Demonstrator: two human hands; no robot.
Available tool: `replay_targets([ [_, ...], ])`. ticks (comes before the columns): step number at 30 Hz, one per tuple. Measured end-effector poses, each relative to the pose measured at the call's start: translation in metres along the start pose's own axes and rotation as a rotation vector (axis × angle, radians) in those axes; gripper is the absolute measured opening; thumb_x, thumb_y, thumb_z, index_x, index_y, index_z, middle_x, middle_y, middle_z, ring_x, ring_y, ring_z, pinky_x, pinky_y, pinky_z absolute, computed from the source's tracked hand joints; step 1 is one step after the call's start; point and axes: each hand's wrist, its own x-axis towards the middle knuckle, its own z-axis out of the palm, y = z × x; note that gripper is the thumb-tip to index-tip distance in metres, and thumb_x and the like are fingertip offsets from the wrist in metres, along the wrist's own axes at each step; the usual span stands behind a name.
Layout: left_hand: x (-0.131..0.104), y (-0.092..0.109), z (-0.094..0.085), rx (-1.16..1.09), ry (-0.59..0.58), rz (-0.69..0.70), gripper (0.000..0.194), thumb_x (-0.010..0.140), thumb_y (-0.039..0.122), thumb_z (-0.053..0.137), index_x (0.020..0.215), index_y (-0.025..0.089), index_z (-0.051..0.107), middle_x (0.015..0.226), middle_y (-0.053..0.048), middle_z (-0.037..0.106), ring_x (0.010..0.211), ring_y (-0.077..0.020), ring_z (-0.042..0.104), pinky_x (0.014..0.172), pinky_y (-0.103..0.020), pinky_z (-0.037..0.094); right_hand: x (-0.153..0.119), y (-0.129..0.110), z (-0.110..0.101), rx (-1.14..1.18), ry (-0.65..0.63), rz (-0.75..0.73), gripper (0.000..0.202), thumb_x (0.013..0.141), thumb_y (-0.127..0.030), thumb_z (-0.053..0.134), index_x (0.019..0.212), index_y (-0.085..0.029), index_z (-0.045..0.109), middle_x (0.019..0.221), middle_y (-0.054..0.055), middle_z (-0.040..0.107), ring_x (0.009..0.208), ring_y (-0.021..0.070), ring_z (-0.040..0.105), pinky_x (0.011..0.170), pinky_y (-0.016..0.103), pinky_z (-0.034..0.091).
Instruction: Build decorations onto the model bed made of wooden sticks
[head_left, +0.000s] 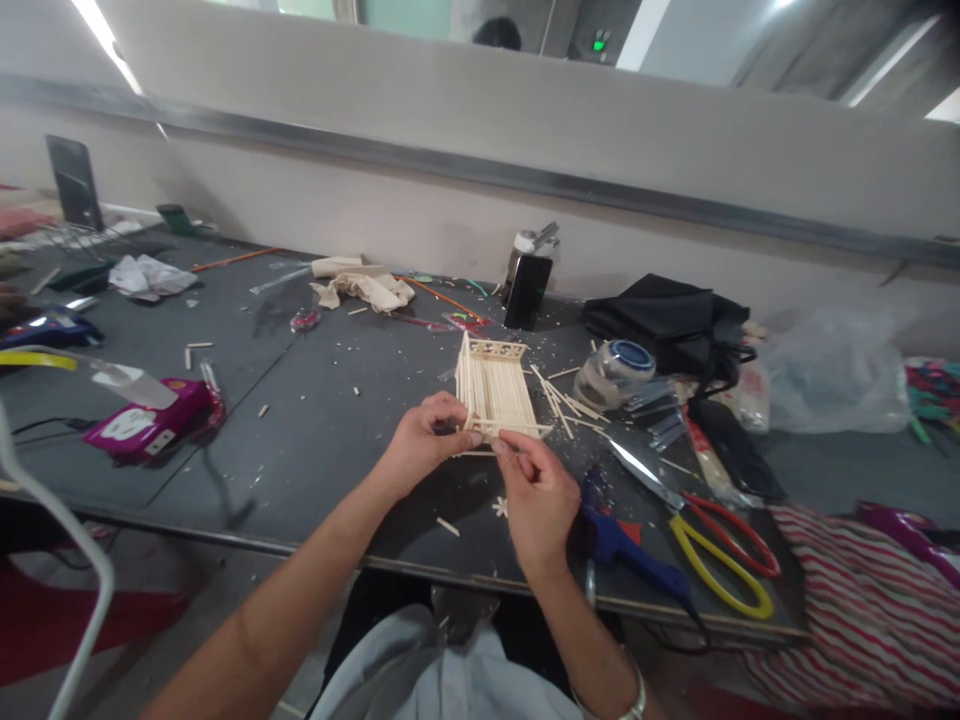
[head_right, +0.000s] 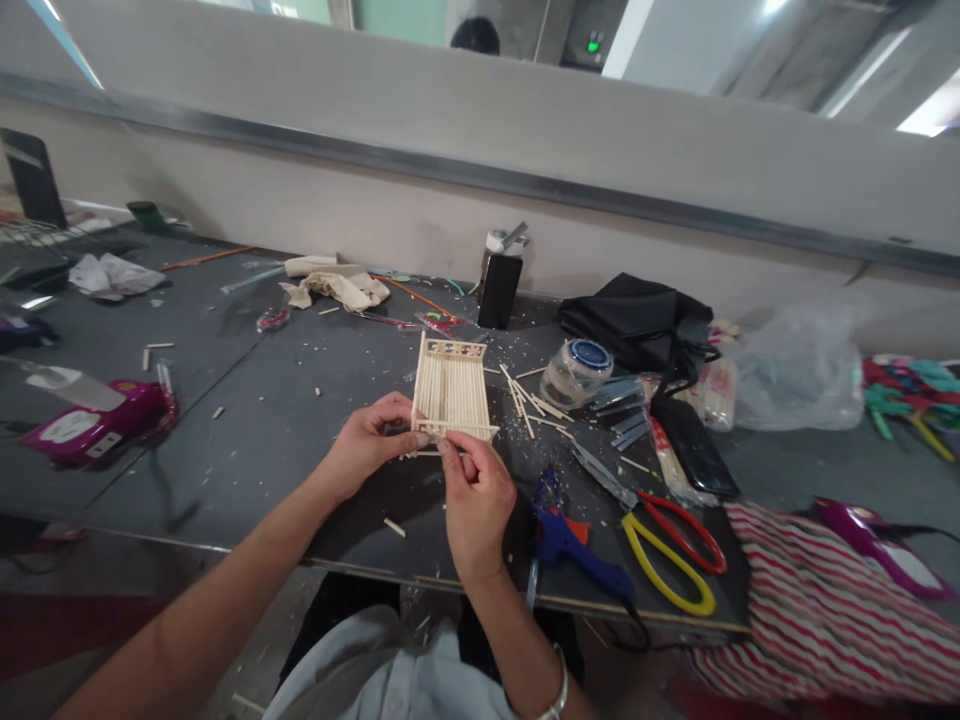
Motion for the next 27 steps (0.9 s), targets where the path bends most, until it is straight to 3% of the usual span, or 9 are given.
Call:
replay_targets([
  [18, 0.001, 0.003, 0.001, 0.067, 0.003, 0.031, 0.006, 0.072, 0.023, 0.072, 0.076, 0.019, 0.070, 0.081, -0.001, 0.057, 0.080, -0.0149, 0.054, 0.075, -0.029, 0.040, -0.006, -0.010, -0.007, 0.022, -0.103, -0.004, 0.018, 0.084, -0.029, 0.059, 0.088, -0.018, 0.073, 0.055, -0.006, 0.049, 0.049, 0.0101, 0.043, 0.054, 0.022, 0.039],
  [22, 0.002, 0.004, 0.000, 0.073, -0.010, 0.030, 0.008, 0.071, 0.026, 0.073, 0.076, 0.020, 0.070, 0.082, -0.001, 0.058, 0.080, -0.0157, 0.054, 0.076, -0.030, 0.040, 0.001, -0.022, -0.023, -0.055, -0.120, -0.106, 0.017, 0.085, -0.028, 0.057, 0.091, -0.020, 0.071, 0.059, -0.004, 0.051, 0.054, 0.0111, 0.047, 0.058, 0.023, 0.042],
  [27, 0.002, 0.004, -0.001, 0.089, -0.015, 0.043, 0.010, 0.071, 0.027, 0.074, 0.076, 0.020, 0.069, 0.082, -0.001, 0.059, 0.080, -0.0163, 0.054, 0.078, -0.031, 0.040, 0.025, -0.028, -0.035, -0.295, -0.122, -0.360, 0.020, 0.085, -0.025, 0.057, 0.102, -0.020, 0.067, 0.081, 0.004, 0.061, 0.081, 0.0196, 0.054, 0.079, 0.034, 0.045],
])
